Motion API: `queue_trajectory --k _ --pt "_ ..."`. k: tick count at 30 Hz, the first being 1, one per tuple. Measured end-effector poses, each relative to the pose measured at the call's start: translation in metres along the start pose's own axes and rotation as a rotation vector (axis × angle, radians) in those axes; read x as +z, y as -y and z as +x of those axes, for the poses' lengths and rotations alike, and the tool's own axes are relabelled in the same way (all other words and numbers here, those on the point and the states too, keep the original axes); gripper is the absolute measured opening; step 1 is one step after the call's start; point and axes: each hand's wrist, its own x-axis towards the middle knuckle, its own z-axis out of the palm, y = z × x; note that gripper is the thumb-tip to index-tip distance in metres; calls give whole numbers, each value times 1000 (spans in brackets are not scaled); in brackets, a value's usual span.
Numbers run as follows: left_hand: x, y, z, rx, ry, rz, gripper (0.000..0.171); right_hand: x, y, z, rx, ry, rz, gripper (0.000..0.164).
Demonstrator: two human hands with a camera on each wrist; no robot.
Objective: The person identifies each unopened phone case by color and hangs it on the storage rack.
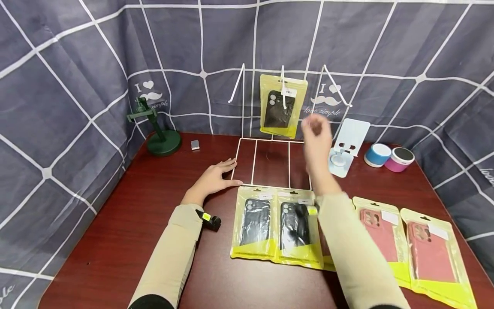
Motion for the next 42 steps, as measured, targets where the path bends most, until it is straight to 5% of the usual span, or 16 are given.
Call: queue_trajectory --k 3,7,11,15,20,28,36,42 --pt "1 0 0 1 3 2 98 -15 -22 -52 58 236 -169 19" --pt "0 0 0 7 -10 -8 98 -25 -43 -94 -96 647 -482 25" --pt "0 0 -1 -2 -7 -10 100 -28 -58 -107 -259 794 -653 34" --pt "1 -1 -2 -11 2 -23 101 -32 -67 -109 -226 830 -766 44" --pt "2 -1 -1 0 -21 -31 99 -34 -68 -107 -188 825 -774 41" --pt "-1 -3 -3 -22 -10 -25 99 -32 -70 -105 -287 886 -769 16" --pt "2 -4 -1 -20 -28 -42 99 -31 -70 -103 -331 875 -779 17" --pt "2 -4 -3 -29 -32 -34 98 -31 -72 -106 -444 894 -793 15"
